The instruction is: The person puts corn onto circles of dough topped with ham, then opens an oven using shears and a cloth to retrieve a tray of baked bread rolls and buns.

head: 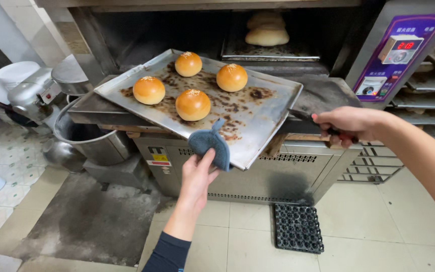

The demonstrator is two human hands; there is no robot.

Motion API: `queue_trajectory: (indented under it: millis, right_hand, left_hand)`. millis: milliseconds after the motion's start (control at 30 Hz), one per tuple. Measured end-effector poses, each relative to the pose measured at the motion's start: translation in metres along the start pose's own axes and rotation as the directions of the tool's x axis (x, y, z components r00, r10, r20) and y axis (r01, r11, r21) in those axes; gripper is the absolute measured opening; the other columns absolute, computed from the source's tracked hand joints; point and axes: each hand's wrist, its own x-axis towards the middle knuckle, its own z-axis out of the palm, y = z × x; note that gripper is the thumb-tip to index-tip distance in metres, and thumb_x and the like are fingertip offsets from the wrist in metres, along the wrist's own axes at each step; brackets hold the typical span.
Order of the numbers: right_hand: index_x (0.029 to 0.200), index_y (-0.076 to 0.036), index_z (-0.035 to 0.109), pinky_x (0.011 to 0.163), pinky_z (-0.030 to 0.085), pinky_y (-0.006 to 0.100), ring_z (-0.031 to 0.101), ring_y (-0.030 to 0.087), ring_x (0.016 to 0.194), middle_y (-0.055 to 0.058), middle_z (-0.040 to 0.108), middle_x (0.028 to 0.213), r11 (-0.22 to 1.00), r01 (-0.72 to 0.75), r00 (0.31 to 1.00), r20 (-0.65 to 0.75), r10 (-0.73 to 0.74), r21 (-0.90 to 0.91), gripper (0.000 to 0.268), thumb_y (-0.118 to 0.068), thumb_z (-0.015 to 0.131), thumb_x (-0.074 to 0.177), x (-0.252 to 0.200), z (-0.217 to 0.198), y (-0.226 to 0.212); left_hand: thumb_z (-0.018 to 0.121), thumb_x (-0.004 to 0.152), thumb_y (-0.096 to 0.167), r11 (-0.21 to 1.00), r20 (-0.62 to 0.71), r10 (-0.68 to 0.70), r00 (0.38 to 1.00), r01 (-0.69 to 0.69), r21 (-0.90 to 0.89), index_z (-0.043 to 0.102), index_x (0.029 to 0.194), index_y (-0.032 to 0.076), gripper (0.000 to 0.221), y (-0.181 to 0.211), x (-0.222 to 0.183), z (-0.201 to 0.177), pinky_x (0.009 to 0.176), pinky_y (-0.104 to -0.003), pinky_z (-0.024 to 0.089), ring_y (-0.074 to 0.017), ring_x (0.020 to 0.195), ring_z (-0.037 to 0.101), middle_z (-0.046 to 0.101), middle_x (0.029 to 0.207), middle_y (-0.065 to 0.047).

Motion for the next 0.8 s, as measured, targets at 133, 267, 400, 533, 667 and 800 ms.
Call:
queue_trajectory:
  millis: [133, 267, 400, 533, 667, 800]
  right_hand:
    - [0.074, -0.006, 0.052, 0.044, 0.026, 0.031, 0.031, 0.014, 0.047, 0.005, 0.046, 0.06, 0.999, -0.002, 1.0, -0.001, 0.002, -0.044, 0.053, -0.051, 0.05, 0.102, -0.043, 0.015, 0.01]
    - [0.078, -0.005, 0.057, 0.042, 0.028, 0.032, 0.034, 0.016, 0.044, 0.007, 0.047, 0.057, 0.998, -0.051, 0.998, 0.023, 0.052, -0.037, 0.055, -0.054, 0.049, 0.102, -0.085, 0.044, 0.016]
    - [0.082, -0.003, 0.059, 0.042, 0.028, 0.031, 0.034, 0.015, 0.045, 0.006, 0.049, 0.058, 0.995, -0.084, 0.995, 0.057, 0.082, 0.049, 0.052, -0.051, 0.054, 0.102, -0.114, 0.083, 0.01]
    - [0.084, -0.004, 0.061, 0.042, 0.029, 0.03, 0.038, 0.014, 0.047, 0.005, 0.05, 0.058, 0.991, -0.06, 0.994, 0.101, 0.048, 0.121, 0.048, -0.048, 0.054, 0.1, -0.126, 0.134, -0.005]
    - [0.081, -0.005, 0.057, 0.042, 0.031, 0.028, 0.042, 0.012, 0.049, 0.002, 0.048, 0.058, 0.98, -0.032, 0.967, 0.253, -0.02, 0.199, 0.039, -0.039, 0.055, 0.099, -0.132, 0.193, -0.027]
    - [0.08, -0.005, 0.057, 0.042, 0.034, 0.029, 0.044, 0.014, 0.05, 0.005, 0.05, 0.061, 0.943, -0.048, 0.96, 0.276, -0.048, 0.329, 0.038, -0.039, 0.055, 0.098, -0.125, 0.247, -0.058]
  left_hand:
    - [0.063, 0.097, 0.019, 1.0, 0.023, 0.019, 1.0, -0.019, 0.014, 0.065, 0.119, 0.0, 0.03, 0.012, -0.012, -0.029, 0.09, -0.039, 0.057, -0.0195, 0.099, 0.071, 0.074, 0.112, -0.009]
    - [0.064, 0.096, 0.019, 0.999, 0.038, 0.02, 0.999, -0.021, 0.033, 0.069, 0.114, 0.001, 0.026, 0.027, -0.014, -0.073, 0.083, -0.035, 0.057, -0.0183, 0.093, 0.072, 0.076, 0.106, -0.007]
    - [0.064, 0.096, 0.021, 0.992, 0.021, 0.032, 0.999, -0.035, 0.119, 0.071, 0.112, 0.005, 0.023, 0.051, -0.007, -0.126, 0.078, -0.034, 0.057, -0.0157, 0.089, 0.071, 0.076, 0.103, -0.005]
    - [0.064, 0.097, 0.024, 0.985, -0.006, 0.03, 1.0, -0.029, 0.17, 0.07, 0.111, 0.007, 0.023, 0.087, 0.01, -0.189, 0.078, -0.031, 0.056, -0.0144, 0.088, 0.071, 0.076, 0.103, -0.004]
    - [0.068, 0.096, 0.021, 0.973, -0.062, 0.101, 0.993, -0.086, 0.212, 0.07, 0.109, 0.006, 0.02, 0.129, 0.025, -0.247, 0.073, -0.034, 0.056, -0.0164, 0.086, 0.069, 0.073, 0.1, -0.004]
    - [0.071, 0.095, 0.016, 0.911, -0.259, 0.343, 0.903, -0.254, 0.325, 0.07, 0.104, 0.008, 0.012, 0.186, 0.025, -0.302, 0.067, -0.028, 0.053, -0.0114, 0.085, 0.065, 0.071, 0.1, -0.001]
